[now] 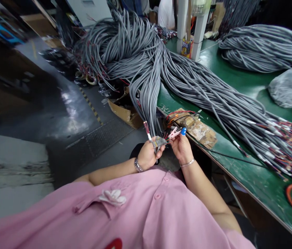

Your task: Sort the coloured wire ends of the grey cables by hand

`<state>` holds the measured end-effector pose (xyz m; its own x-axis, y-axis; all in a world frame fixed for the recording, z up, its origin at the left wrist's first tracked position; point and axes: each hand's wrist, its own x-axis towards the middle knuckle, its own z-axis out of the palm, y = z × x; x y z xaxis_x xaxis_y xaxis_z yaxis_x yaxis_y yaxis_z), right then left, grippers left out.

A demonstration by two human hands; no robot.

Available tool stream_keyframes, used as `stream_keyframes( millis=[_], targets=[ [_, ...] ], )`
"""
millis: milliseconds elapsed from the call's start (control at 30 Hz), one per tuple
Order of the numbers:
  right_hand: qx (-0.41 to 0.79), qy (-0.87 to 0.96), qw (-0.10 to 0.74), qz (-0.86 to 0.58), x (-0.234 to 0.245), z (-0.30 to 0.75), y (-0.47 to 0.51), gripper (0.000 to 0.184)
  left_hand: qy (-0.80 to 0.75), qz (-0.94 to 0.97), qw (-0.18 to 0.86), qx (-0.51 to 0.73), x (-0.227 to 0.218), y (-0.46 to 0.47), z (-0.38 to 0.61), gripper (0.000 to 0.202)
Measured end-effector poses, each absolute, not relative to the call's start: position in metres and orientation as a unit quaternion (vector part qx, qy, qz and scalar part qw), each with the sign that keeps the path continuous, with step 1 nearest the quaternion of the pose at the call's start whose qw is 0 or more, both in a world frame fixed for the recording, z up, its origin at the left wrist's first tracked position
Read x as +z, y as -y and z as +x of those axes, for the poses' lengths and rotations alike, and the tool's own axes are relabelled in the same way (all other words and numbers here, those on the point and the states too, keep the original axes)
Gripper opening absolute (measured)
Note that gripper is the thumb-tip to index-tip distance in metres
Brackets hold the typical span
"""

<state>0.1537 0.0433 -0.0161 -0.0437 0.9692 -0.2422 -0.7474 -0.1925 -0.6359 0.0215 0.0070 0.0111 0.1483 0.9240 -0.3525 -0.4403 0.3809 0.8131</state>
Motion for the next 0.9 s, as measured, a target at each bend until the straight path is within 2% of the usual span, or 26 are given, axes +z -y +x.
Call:
stream_keyframes(
  millis=[200,467,667,900],
  targets=[
    [0.688,0.146,0.636,-0.317,-0.021,0.152,-0.045,0.033,-0.448,0.278,0.703,0.477,0.009,-0.006,0.021,0.023],
    [0.727,0.153,0.597,-0.303,-0.014,0.153,-0.034,0.050,-0.437,0.294,0.697,0.487,0.015,0.003,0.017,0.023],
    [0.738,0.166,0.584,-0.294,-0.014,0.157,-0.031,0.030,-0.428,0.283,0.689,0.512,0.019,0.004,0.014,0.022],
    [0.732,0.128,0.597,-0.303,-0.011,0.159,-0.034,0.030,-0.432,0.280,0.689,0.509,0.018,-0.002,0.021,0.024]
  ],
)
